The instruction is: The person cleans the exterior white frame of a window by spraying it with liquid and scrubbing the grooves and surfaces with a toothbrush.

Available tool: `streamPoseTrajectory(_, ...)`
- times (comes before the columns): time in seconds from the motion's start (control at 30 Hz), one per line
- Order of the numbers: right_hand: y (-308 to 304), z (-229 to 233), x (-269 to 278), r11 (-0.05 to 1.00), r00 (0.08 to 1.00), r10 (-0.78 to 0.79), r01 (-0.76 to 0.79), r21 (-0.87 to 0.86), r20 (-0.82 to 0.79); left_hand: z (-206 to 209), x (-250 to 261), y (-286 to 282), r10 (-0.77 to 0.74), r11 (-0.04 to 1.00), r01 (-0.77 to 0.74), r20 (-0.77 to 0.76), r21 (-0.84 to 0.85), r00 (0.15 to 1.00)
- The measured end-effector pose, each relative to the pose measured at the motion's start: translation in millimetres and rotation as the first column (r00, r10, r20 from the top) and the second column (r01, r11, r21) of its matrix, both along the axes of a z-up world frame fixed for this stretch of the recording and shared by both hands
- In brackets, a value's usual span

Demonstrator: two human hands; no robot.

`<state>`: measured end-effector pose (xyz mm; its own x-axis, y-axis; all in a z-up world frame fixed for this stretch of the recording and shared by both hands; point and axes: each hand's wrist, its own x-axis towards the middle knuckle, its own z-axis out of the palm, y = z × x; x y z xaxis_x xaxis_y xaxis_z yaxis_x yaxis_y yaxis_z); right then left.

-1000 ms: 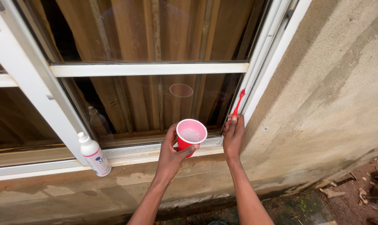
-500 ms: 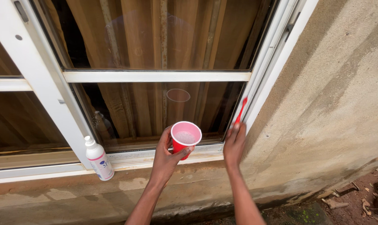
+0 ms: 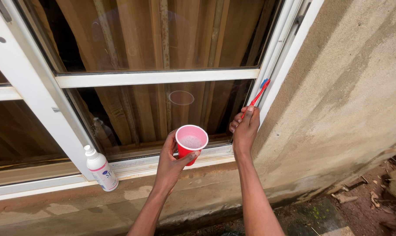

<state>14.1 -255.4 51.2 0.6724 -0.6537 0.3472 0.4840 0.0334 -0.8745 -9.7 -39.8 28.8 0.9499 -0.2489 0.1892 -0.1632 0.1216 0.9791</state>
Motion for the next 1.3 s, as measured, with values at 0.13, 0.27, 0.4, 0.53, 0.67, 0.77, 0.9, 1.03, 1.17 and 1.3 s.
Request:
streamPoseTrajectory(0.13, 24.7, -64.9, -3.1, 0.993, 0.992, -0.019, 0.034, 0.116, -0.124, -1.8, 1.7, 6.8, -0.025, 0.999, 0.025, 0.016, -0.043, 1.0)
streamPoseTrajectory(0.27, 38.4, -92.6, -8.6, 0.966, 0.988, -0.014, 0.053, 0.255, -0.154, 3.4, 5.0, 14.3, -0.045, 0.996, 0.048, 0.032, -0.079, 0.998)
streamPoseTrajectory(0.4, 29.2, -29.9, 0.8, 0.993, 0.993, -0.074, 0.082, 0.089, -0.089, 16.4, 10.2, 18.3, -0.056, 0.997, 0.058, 0.028, -0.058, 0.998)
streamPoseTrajectory(0.53, 8.9, 43.1, 8.8, 0.993, 0.995, -0.094, 0.097, -0.07, 0.041, 31.4, 12.2, 19.9, -0.085, 0.992, 0.089, 0.054, -0.094, 0.995)
streamPoseTrajectory(0.67, 13.3, 33.1, 5.2, 0.984, 0.99, -0.141, 0.14, -0.108, 0.003, 41.6, 15.3, 22.7, -0.096, 0.989, 0.104, 0.076, -0.102, 0.992)
streamPoseTrajectory(0.77, 17.5, -1.7, -4.0, 0.949, 0.959, -0.259, 0.231, -0.215, -0.114, 43.6, 18.7, 27.3, -0.112, 0.985, 0.123, 0.09, -0.122, 0.99)
streamPoseTrajectory(0.9, 1.4, -4.0, -3.3, 0.79, 0.901, -0.433, 0.387, -0.475, 0.014, 44.8, 19.1, 32.7, -0.107, 0.987, 0.117, 0.091, -0.107, 0.99)
streamPoseTrajectory(1.03, 2.4, 18.5, -1.2, 0.751, 0.878, -0.474, 0.361, -0.553, -0.071, 47.3, 19.2, 35.6, -0.086, 0.99, 0.095, 0.086, -0.105, 0.993)
streamPoseTrajectory(1.17, 29.2, 22.5, 9.0, 0.771, 0.911, -0.41, 0.316, -0.552, -0.051, 50.4, 17.3, 47.1, -0.057, 0.991, 0.065, 0.071, -0.12, 0.996)
streamPoseTrajectory(1.3, 46.2, 20.0, 16.9, 0.75, 0.946, -0.319, 0.214, -0.626, -0.057, 52.6, 14.7, 61.0, -0.015, 0.985, 0.032, 0.101, -0.168, 0.995)
